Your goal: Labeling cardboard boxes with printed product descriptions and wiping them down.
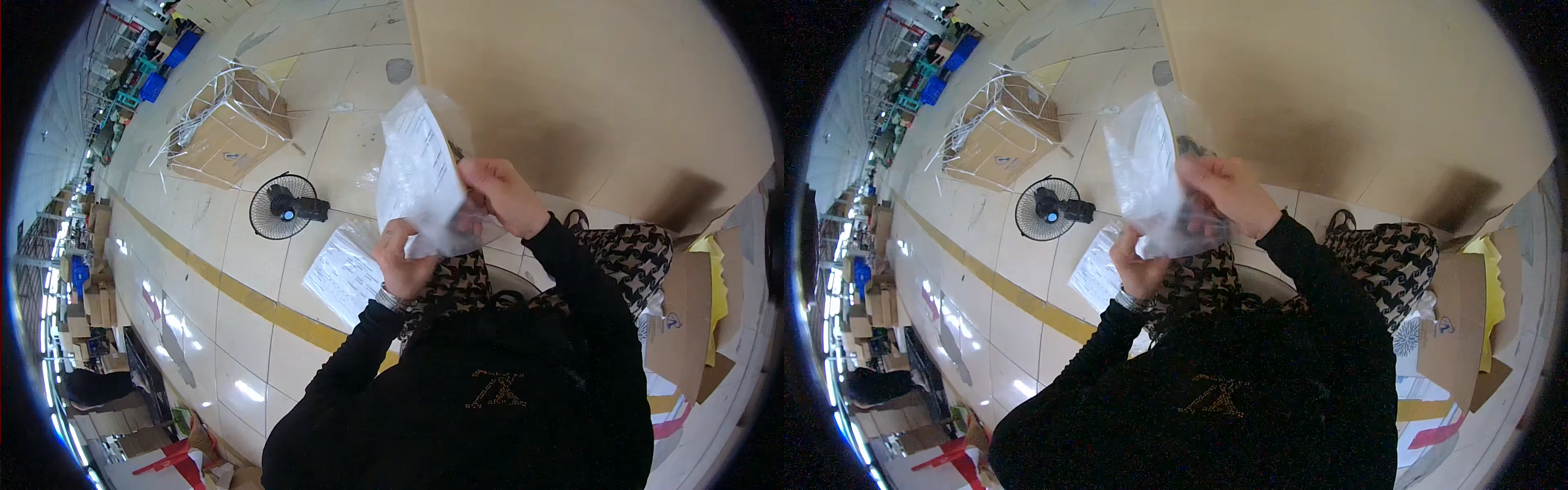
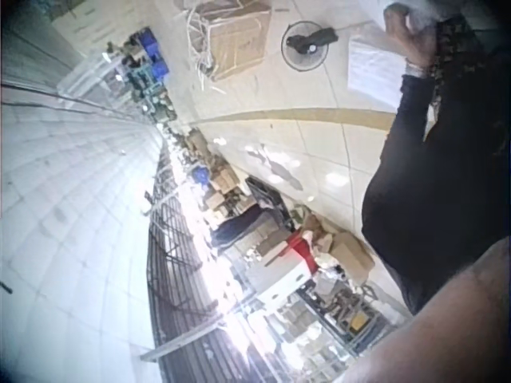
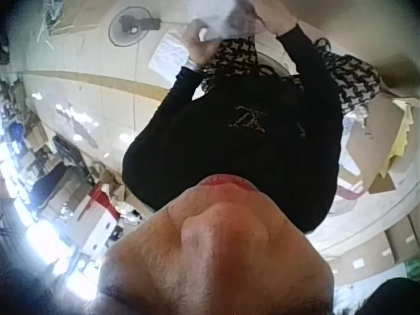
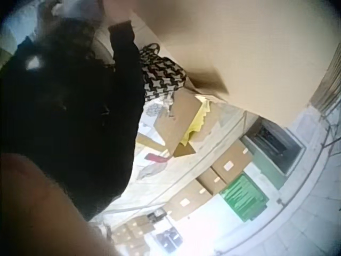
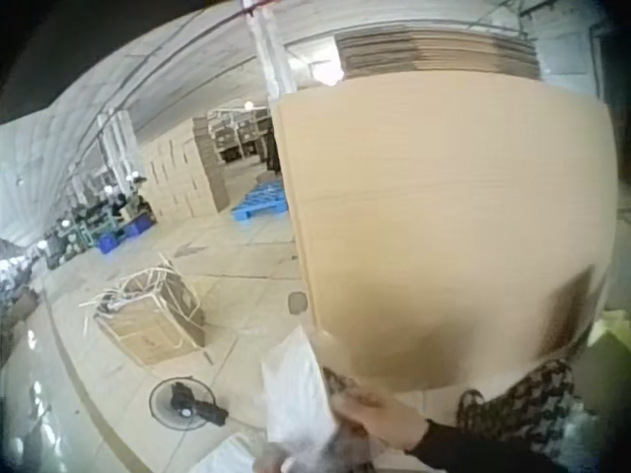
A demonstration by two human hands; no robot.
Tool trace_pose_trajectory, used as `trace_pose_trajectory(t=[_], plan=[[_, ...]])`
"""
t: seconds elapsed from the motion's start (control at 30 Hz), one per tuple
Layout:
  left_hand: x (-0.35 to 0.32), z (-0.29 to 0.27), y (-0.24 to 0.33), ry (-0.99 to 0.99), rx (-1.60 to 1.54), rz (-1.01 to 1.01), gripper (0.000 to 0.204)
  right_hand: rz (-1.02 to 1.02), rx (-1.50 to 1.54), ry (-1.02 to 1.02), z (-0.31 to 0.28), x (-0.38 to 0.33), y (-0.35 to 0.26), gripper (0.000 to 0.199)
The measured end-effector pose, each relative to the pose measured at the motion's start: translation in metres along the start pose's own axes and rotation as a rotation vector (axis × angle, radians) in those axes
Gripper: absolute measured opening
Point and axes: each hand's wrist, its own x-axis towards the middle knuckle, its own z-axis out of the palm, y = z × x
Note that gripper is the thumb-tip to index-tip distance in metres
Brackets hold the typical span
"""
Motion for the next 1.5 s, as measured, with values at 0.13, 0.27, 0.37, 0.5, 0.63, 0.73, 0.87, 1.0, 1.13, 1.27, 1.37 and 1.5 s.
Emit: trace_pose_trajectory(t=[0.13,0.27,0.37,0.5,0.63,0.73,0.87,1.0,1.13,1.27,1.37,1.5], plan=[[0.004,-0.018,-0.002,-0.272,-0.501,-0.285,0.06,-0.21,-0.565,0.202,0.008,-0.01,0.007,0.022],[0.017,-0.047,0.003,-0.301,-1.007,-0.682,0.104,-0.381,-1.03,-0.079,0.037,-0.033,0.026,0.029],[0.02,-0.058,0.008,-0.362,-0.98,-0.57,0.097,-0.681,-1.002,-0.15,0.056,-0.03,0.048,0.039],[0.022,-0.068,0.008,-0.499,-0.92,-0.703,0.064,-0.639,-0.837,-0.138,0.057,-0.002,0.06,0.048],[0.032,-0.065,0.001,-0.455,-0.972,-0.955,0.035,-0.332,-0.736,-0.074,0.061,0.013,0.061,0.051],[0.04,-0.064,0.004,-0.437,-1.185,-1.001,0.036,-0.493,-0.711,0.03,0.069,0.013,0.058,0.055],[0.051,-0.067,0.013,-0.597,-1.031,-0.84,0.037,-0.204,-1.008,0.016,0.075,0.004,0.055,0.064],[0.053,-0.061,0.016,-0.658,-0.727,-0.739,0.032,-0.293,-1.039,0.022,0.073,0.002,0.055,0.063],[0.047,-0.057,0.005,-0.584,-1.047,-0.95,0.029,-0.212,-0.928,0.026,0.064,-0.004,0.058,0.06],[0.036,-0.051,-0.005,-0.518,-1.126,-0.967,0.036,-0.248,-0.792,0.044,0.05,-0.008,0.064,0.054],[0.021,-0.038,-0.003,-0.284,-0.952,-0.715,0.048,-0.204,-0.683,-0.038,0.038,-0.007,0.066,0.048],[0.01,-0.034,-0.001,-0.251,-0.701,-0.485,0.059,-0.224,-0.634,-0.063,0.031,-0.01,0.068,0.044]])
